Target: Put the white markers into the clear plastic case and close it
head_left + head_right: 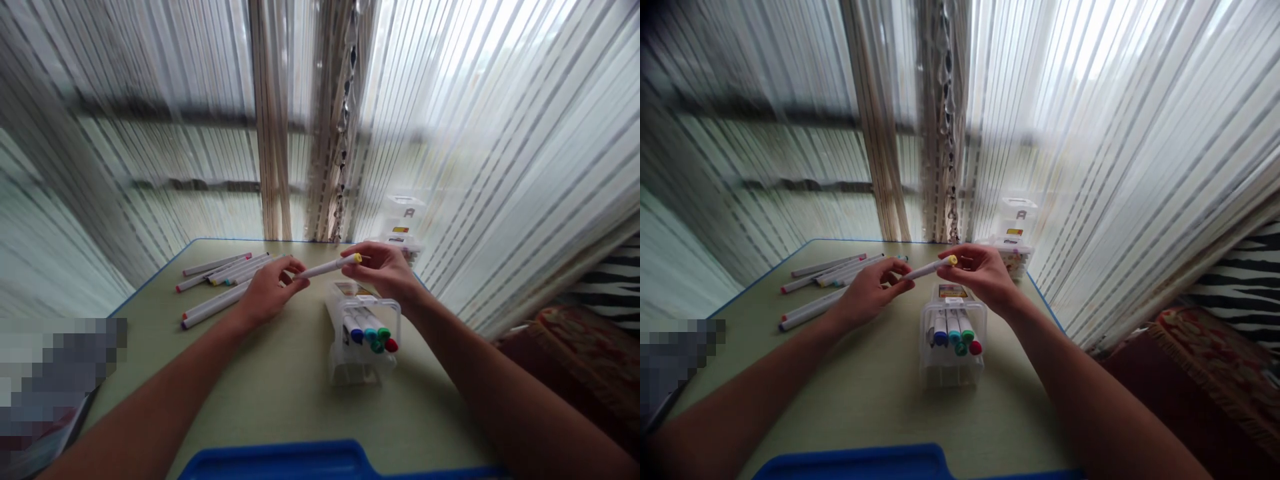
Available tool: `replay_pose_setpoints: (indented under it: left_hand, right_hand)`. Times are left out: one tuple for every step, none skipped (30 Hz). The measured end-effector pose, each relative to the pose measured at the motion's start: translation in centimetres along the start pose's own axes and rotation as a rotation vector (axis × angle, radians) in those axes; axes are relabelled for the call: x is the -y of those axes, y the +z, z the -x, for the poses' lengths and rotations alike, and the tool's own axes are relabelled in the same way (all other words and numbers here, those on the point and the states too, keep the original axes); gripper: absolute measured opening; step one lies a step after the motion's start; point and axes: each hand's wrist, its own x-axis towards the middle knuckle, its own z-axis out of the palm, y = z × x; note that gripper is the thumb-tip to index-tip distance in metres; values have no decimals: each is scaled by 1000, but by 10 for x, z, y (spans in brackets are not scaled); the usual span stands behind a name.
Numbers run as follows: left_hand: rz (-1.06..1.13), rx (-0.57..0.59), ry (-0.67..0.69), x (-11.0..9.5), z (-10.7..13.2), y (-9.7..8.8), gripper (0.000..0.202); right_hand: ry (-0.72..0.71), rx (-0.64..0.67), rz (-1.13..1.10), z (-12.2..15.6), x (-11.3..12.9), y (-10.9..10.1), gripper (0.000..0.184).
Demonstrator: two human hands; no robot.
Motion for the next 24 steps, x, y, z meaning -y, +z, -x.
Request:
replay_pose_setpoints:
  left_hand:
    - [0,0,1,0,0,0,28]
    - [-2,-2,3,-1,0,0,28]
    - [-5,-3,4,-1,0,0,27]
    - [-7,-6,5,-1,0,-1,26]
    - [-6,-6,6,-1,0,-1,26]
    - [0,-6,6,-1,0,-1,26]
    - [9,-6,8,-2,0,-1,26]
    - [19,-8,10,-2,1,-1,27]
    - [27,-11,13,-3,1,-1,27]
    - [33,-18,18,-4,2,-1,29]
    - [39,-26,22,-6,2,-1,30]
    - [47,-33,26,-7,3,0,31]
    - [59,-37,29,-9,4,0,32]
    - [73,-42,32,-10,4,0,33]
    - [88,-49,33,-11,5,0,34]
    - [101,-59,32,-12,5,1,34]
    - [114,-72,30,-13,5,1,35]
    - [127,-89,28,-14,6,0,34]
    - [142,-106,26,-14,6,0,34]
    - [162,-121,24,-15,6,0,33]
    - [185,-133,23,-15,6,0,33]
    - [211,-142,24,-16,6,-1,32]
    - [237,-148,26,-16,6,-1,31]
    - [262,-152,30,-16,6,-1,31]
  right_hand:
    - [4,-1,-3,0,0,0,29]
    - [7,-2,-4,0,0,0,29]
    - [8,-5,-5,0,-1,-1,29]
    - [8,-8,-7,0,-2,-1,29]
    - [6,-13,-9,-1,-3,-2,29]
    - [4,-22,-15,-1,-4,-2,29]
    - [2,-34,-22,-2,-6,-3,28]
    - [0,-49,-32,-4,-8,-5,27]
    - [0,-64,-46,-5,-10,-6,27]
    - [0,-79,-61,-6,-12,-7,26]
    - [-2,-97,-76,-8,-14,-8,25]
    - [-2,-114,-87,-9,-15,-9,25]
    - [-2,-130,-91,-10,-17,-10,25]
    - [-1,-146,-89,-11,-17,-11,26]
    - [1,-159,-81,-11,-18,-11,27]
    - [5,-169,-71,-11,-18,-11,28]
    - [11,-173,-62,-11,-17,-11,28]
    - [18,-174,-57,-11,-17,-11,28]
    - [26,-174,-55,-11,-17,-11,28]
    - [32,-173,-58,-10,-17,-10,27]
    - [39,-172,-63,-10,-16,-10,27]
    - [44,-171,-69,-10,-16,-9,26]
    - [48,-170,-72,-10,-16,-8,25]
    - [52,-169,-71,-9,-16,-8,25]
